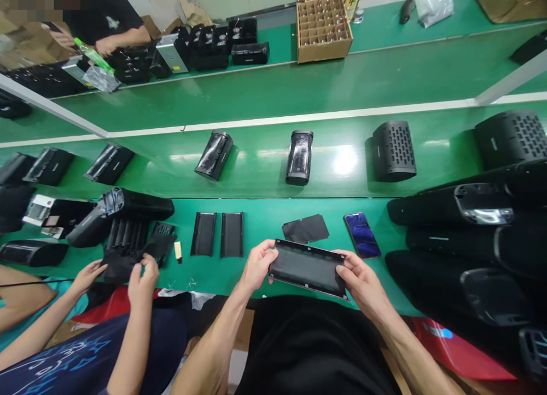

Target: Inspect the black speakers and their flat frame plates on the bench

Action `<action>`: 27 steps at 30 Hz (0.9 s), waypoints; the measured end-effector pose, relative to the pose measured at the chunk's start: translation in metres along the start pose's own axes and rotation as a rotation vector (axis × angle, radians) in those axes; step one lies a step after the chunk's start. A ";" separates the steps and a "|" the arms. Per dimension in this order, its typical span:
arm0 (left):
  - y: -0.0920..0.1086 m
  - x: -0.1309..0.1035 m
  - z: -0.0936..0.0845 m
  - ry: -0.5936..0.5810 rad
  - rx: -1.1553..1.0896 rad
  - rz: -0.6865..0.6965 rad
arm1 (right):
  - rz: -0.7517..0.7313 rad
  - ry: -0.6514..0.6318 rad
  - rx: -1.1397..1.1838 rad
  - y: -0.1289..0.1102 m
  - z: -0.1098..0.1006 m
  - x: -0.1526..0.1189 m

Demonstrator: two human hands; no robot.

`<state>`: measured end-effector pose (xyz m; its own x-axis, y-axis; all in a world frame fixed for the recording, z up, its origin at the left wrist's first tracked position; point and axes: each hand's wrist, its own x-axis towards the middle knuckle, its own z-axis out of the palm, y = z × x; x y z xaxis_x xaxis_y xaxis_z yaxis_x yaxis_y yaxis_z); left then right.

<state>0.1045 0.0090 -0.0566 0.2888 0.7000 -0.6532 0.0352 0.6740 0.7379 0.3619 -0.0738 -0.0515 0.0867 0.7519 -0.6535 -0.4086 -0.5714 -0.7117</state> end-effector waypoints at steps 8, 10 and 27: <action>-0.004 -0.002 -0.011 -0.119 -0.054 0.049 | -0.100 0.060 -0.081 0.000 -0.001 -0.001; -0.005 -0.002 -0.013 -0.134 -0.075 0.071 | -0.138 0.090 -0.135 -0.001 0.000 -0.001; -0.006 0.002 -0.011 -0.137 -0.132 0.063 | -0.049 0.060 -0.001 0.000 -0.001 0.003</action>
<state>0.0945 0.0086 -0.0641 0.4142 0.7090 -0.5707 -0.1097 0.6613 0.7420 0.3626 -0.0718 -0.0537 0.1609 0.7576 -0.6325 -0.4016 -0.5352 -0.7432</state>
